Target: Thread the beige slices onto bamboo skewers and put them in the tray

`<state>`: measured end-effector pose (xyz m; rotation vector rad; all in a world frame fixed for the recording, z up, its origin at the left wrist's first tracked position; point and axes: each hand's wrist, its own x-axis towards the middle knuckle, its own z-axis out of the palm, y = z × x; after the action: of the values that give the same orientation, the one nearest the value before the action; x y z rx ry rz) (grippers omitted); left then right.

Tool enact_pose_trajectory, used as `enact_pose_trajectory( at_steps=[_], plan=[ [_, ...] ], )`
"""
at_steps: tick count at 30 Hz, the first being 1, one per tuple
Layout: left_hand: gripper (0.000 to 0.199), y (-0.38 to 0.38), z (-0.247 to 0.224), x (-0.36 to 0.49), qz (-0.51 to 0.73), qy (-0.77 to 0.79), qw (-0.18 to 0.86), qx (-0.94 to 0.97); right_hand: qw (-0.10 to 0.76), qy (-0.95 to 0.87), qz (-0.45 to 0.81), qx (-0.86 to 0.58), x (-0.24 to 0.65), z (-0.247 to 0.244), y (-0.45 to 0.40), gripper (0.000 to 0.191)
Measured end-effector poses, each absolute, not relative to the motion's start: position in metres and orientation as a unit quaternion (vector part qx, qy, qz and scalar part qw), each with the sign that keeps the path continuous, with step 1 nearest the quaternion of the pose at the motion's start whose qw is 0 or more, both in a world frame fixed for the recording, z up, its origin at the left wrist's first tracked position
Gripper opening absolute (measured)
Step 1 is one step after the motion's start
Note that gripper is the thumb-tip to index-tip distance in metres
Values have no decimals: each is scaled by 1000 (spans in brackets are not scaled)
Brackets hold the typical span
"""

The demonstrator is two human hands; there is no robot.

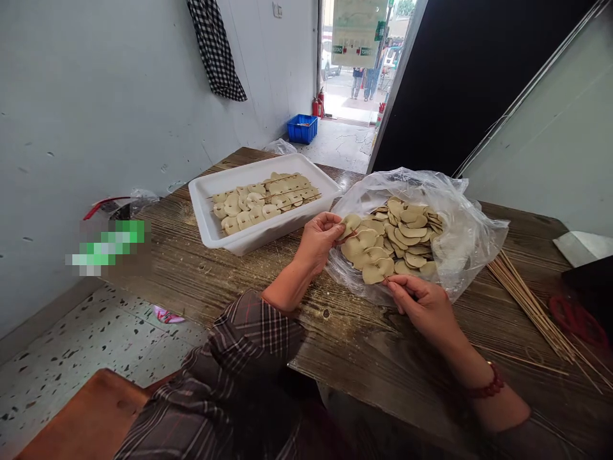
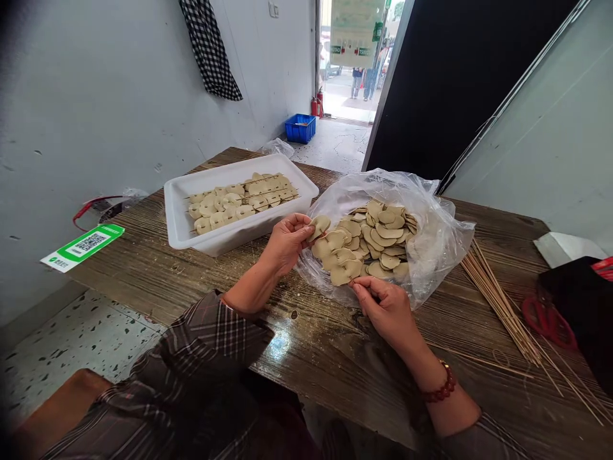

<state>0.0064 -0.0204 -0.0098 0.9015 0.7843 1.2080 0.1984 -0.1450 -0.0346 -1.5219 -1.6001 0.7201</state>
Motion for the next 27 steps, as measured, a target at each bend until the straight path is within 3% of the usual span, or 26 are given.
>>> enact_pose_trajectory(
  at_steps=[9, 18, 27],
  plan=[
    [26, -23, -16, 12, 522, 352, 661, 408, 411, -616, 304, -599, 198, -39, -145, 31],
    [28, -20, -15, 9, 488, 282, 760, 324, 422, -610, 336, -581, 200, -39, -146, 29],
    [14, -29, -8, 11, 454, 267, 785, 325, 385, -635, 311, -593, 198, -39, -144, 29]
  ],
)
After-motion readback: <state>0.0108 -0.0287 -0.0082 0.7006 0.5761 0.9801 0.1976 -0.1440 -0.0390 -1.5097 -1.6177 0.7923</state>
